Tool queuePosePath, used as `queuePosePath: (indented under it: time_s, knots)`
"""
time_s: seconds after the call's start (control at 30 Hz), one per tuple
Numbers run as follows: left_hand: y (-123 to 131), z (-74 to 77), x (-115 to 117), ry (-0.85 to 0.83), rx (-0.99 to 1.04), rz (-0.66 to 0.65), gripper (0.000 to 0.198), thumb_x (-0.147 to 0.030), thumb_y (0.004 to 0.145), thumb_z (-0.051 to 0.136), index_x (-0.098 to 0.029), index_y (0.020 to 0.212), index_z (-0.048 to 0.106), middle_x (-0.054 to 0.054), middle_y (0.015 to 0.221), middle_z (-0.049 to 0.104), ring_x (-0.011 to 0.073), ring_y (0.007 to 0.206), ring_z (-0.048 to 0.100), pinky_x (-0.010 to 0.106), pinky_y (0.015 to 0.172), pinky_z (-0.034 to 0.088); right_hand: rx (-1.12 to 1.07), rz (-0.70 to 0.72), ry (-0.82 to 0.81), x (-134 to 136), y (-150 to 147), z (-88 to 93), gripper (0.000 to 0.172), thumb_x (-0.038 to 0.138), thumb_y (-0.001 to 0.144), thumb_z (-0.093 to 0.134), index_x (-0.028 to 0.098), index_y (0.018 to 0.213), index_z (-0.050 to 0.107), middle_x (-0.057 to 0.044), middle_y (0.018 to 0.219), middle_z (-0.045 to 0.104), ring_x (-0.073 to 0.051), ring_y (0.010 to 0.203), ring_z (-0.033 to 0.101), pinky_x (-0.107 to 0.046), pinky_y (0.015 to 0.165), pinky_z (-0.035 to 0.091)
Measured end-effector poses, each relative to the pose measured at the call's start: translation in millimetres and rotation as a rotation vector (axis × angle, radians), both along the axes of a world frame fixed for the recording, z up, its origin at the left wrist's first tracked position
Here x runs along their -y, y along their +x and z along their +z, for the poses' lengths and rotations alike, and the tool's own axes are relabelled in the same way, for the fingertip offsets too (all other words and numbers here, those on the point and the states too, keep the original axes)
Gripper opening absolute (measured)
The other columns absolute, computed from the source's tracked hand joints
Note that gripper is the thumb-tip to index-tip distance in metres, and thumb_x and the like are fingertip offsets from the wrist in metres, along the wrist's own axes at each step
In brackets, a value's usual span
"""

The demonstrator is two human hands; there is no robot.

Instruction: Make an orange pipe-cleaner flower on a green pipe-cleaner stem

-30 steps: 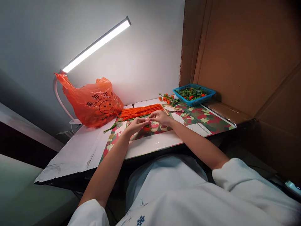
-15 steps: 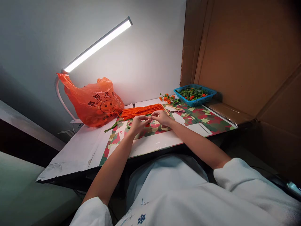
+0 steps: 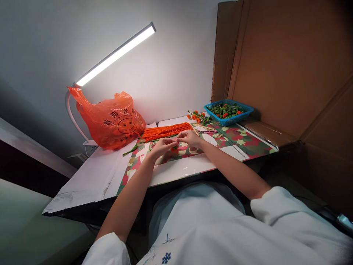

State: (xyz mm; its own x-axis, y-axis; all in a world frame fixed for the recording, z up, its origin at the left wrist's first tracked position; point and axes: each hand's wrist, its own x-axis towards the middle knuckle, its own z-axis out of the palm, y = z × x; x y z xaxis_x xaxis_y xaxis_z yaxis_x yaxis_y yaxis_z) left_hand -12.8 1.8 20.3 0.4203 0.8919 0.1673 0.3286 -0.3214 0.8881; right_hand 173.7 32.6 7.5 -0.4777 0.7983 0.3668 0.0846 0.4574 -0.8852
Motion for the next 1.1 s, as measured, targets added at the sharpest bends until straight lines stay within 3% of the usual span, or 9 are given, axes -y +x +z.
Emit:
queuePosePath:
  time_s: [0.1,0.17,0.33,0.53,0.67,0.77,0.93,1.03,1.1]
  knots:
    - [5.5,-3.7,0.5,0.109,-0.022,0.164,0.038,-0.05,0.062,0.077,-0.014,0.075,0.072,0.006,0.074,0.071,0.016,0.067,0.061,0.026,0.064,0.045,0.004,-0.099,0.018,-1.4,-2.0,-2.4,0.035,0.048,0.064,0.071,0.013,0.067,0.068,-0.002,0.068,0.062,-0.013,0.069,0.052,-0.027,0.067,0.04]
    - [6.8,-6.1,0.1,0.118,0.002,0.194,0.038,-0.051,0.063,0.075,-0.014,0.073,0.071,0.006,0.071,0.07,0.0154,0.064,0.061,0.026,0.061,0.045,0.008,-0.115,0.018,-2.5,-2.0,-2.8,0.034,0.047,0.064,0.071,0.013,0.068,0.069,-0.003,0.07,0.064,-0.014,0.07,0.053,-0.028,0.068,0.041]
    - [2.2,-6.0,-0.3,0.007,0.039,0.097,0.044,-0.055,0.064,0.074,-0.012,0.072,0.07,0.007,0.07,0.07,0.0149,0.063,0.061,0.026,0.06,0.047,0.053,-0.012,0.048,-4.5,2.9,-0.7,0.029,0.042,0.066,0.071,0.014,0.072,0.072,-0.004,0.073,0.067,-0.015,0.074,0.055,-0.029,0.073,0.042]
    - [-8.7,-1.4,-2.9,-0.165,0.051,-0.1,0.045,-0.054,0.068,0.072,-0.011,0.081,0.07,0.008,0.075,0.071,0.0183,0.076,0.066,0.029,0.071,0.052,0.091,0.0,0.111,-3.2,5.1,2.0,0.028,0.041,0.069,0.07,0.014,0.073,0.072,-0.005,0.074,0.067,-0.015,0.075,0.055,-0.028,0.071,0.042]
    - [-14.7,-2.9,-6.9,-0.162,-0.01,-0.163,0.046,-0.055,0.074,0.066,-0.011,0.086,0.07,0.009,0.078,0.071,0.0194,0.078,0.067,0.029,0.072,0.051,0.107,0.017,0.116,-3.3,4.2,1.3,0.031,0.044,0.069,0.07,0.013,0.072,0.072,-0.005,0.075,0.067,-0.015,0.074,0.055,-0.027,0.07,0.042]
    - [-11.3,-4.5,-5.4,-0.047,-0.098,-0.076,0.049,-0.058,0.075,0.062,-0.011,0.088,0.071,0.009,0.076,0.072,0.0174,0.07,0.065,0.026,0.064,0.049,0.13,-0.023,0.071,-5.7,2.2,-3.7,0.031,0.044,0.07,0.069,0.013,0.073,0.071,-0.005,0.074,0.067,-0.014,0.072,0.055,-0.027,0.067,0.041]
    - [3.6,-9.9,1.2,0.317,-0.2,0.24,0.037,-0.048,0.071,0.069,-0.015,0.086,0.069,0.003,0.067,0.07,0.0144,0.06,0.062,0.024,0.057,0.044,0.158,-0.152,0.064,-8.4,-2.9,-12.4,0.025,0.037,0.074,0.065,0.013,0.074,0.071,-0.003,0.07,0.066,-0.013,0.067,0.056,-0.025,0.063,0.04]
    - [7.5,-13.6,0.9,0.449,-0.248,0.29,0.027,-0.042,0.076,0.064,-0.016,0.072,0.067,0.004,0.069,0.071,0.0151,0.063,0.063,0.025,0.062,0.046,0.195,-0.219,0.141,-7.6,-3.6,-12.1,0.021,0.033,0.076,0.064,0.014,0.074,0.072,-0.004,0.07,0.068,-0.014,0.067,0.056,-0.025,0.062,0.04]
    - [6.6,-14.8,-1.1,0.443,-0.26,0.254,0.027,-0.041,0.079,0.06,-0.016,0.07,0.067,0.004,0.069,0.071,0.0152,0.063,0.063,0.025,0.062,0.046,0.206,-0.241,0.186,-7.1,-2.7,-10.6,0.017,0.03,0.077,0.064,0.015,0.074,0.072,-0.005,0.073,0.07,-0.015,0.072,0.059,-0.026,0.065,0.041]
